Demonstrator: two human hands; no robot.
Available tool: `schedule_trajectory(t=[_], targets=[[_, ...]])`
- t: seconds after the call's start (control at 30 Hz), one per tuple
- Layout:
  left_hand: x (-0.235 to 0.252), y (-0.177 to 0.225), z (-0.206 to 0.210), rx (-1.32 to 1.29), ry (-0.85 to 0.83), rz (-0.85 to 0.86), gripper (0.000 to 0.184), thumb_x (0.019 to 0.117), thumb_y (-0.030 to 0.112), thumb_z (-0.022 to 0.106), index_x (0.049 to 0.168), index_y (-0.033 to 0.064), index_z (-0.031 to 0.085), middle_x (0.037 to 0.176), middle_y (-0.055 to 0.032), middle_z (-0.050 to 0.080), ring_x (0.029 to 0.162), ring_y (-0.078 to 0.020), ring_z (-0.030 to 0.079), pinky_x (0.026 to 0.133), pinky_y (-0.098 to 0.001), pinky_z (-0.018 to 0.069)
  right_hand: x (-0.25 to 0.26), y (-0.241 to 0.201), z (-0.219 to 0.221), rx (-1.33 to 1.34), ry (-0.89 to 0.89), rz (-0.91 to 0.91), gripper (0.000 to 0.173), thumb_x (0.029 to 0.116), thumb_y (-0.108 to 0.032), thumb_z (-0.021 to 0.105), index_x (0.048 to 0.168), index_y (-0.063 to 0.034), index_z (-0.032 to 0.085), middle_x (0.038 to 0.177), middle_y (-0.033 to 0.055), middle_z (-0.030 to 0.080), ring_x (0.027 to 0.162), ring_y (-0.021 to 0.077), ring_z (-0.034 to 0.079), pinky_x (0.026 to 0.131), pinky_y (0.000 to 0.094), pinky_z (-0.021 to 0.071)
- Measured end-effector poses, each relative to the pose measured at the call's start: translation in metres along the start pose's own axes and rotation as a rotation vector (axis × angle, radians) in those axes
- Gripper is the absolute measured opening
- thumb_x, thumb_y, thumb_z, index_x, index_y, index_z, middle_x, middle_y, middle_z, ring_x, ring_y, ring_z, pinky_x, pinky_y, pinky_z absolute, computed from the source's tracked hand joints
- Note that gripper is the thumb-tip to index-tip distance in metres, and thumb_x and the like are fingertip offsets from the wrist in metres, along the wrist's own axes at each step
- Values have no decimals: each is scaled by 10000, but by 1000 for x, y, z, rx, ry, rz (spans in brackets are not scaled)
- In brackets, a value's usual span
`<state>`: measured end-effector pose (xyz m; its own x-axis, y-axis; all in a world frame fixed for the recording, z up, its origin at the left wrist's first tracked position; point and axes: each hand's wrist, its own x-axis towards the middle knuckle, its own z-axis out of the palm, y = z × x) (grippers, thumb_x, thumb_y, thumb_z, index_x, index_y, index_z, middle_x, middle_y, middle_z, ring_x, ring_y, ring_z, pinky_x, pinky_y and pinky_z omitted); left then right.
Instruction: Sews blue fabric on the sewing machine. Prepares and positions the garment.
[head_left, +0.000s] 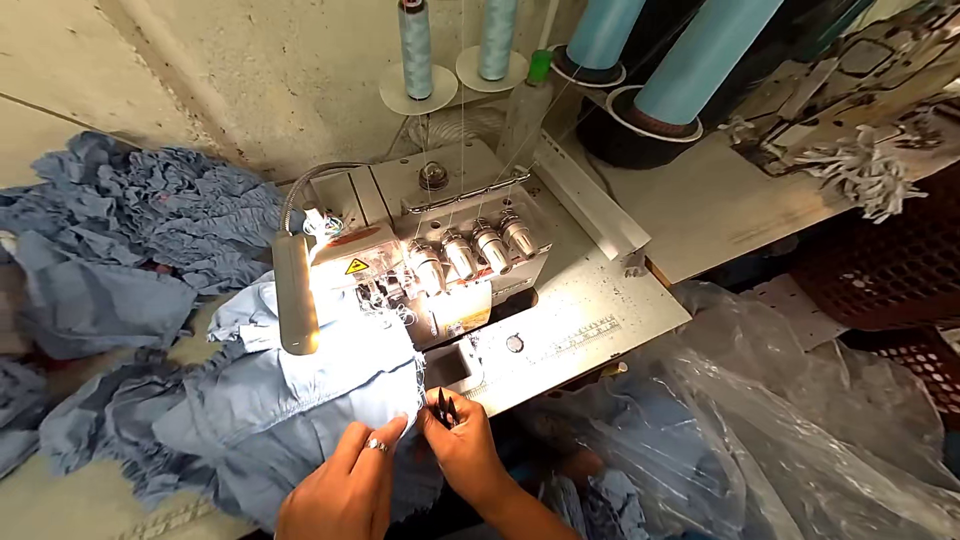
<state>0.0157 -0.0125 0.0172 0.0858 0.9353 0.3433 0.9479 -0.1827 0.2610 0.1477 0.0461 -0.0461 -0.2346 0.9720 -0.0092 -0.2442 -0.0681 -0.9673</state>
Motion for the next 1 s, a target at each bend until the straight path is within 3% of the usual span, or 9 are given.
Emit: schedule_trajectory(t=[0.4,0.7,0.8,0.87,0.9,0.93,0.97,1.0], targets=[[13,-8,0,48,40,9,296,969,123,482,1014,74,771,809,-104,642,536,-201,600,411,-314,438,12,-4,5,-4,3,-30,85,947,-35,610,895,-25,677,711,-67,646,568,-36,601,551,150,541],[38,-19,13,153,168,57,317,984,171,474,956,81,777,741,-83,634,501,-215,580,395,-331,409,19,-3,8,-32,19,-26,87,959,-95,660,898,-36,684,712,-57,655,564,-28,599,548,151,533],[56,-53,12,-12,130,154,336,1030,272,475,950,129,768,799,-60,683,632,-213,646,494,-381,473,19,1,9,-2,37,-25,88,955,-85,672,876,-47,661,660,-69,636,535,-32,590,530,141,523],[70,-83,7,-246,15,122,343,1006,376,525,914,166,780,849,3,722,767,-122,681,637,-376,520,20,4,10,26,41,-3,78,950,-64,674,876,-50,652,650,-69,647,535,-28,600,535,143,524],[75,-96,2,-341,-52,76,335,983,410,564,898,170,781,862,47,723,810,-45,668,703,-323,532,20,6,11,36,37,7,82,945,-61,680,872,-52,646,649,-68,648,538,-29,597,540,141,517],[79,-102,-6,-397,-91,21,319,957,421,604,875,162,770,839,85,698,796,31,630,719,-233,525,19,8,11,38,33,17,85,937,-66,694,870,-52,644,654,-69,647,545,-32,595,546,139,514],[79,-102,-15,-385,-78,-39,321,929,435,631,837,149,747,780,100,670,725,74,589,671,-167,501,17,9,12,29,30,25,87,926,-76,711,871,-52,647,661,-71,644,554,-37,595,551,135,515],[76,-94,-24,-304,-30,-88,354,907,459,633,805,131,719,721,82,625,657,50,541,609,-179,455,15,11,12,12,30,24,103,916,-89,724,863,-57,642,665,-74,637,559,-43,591,553,130,511]])
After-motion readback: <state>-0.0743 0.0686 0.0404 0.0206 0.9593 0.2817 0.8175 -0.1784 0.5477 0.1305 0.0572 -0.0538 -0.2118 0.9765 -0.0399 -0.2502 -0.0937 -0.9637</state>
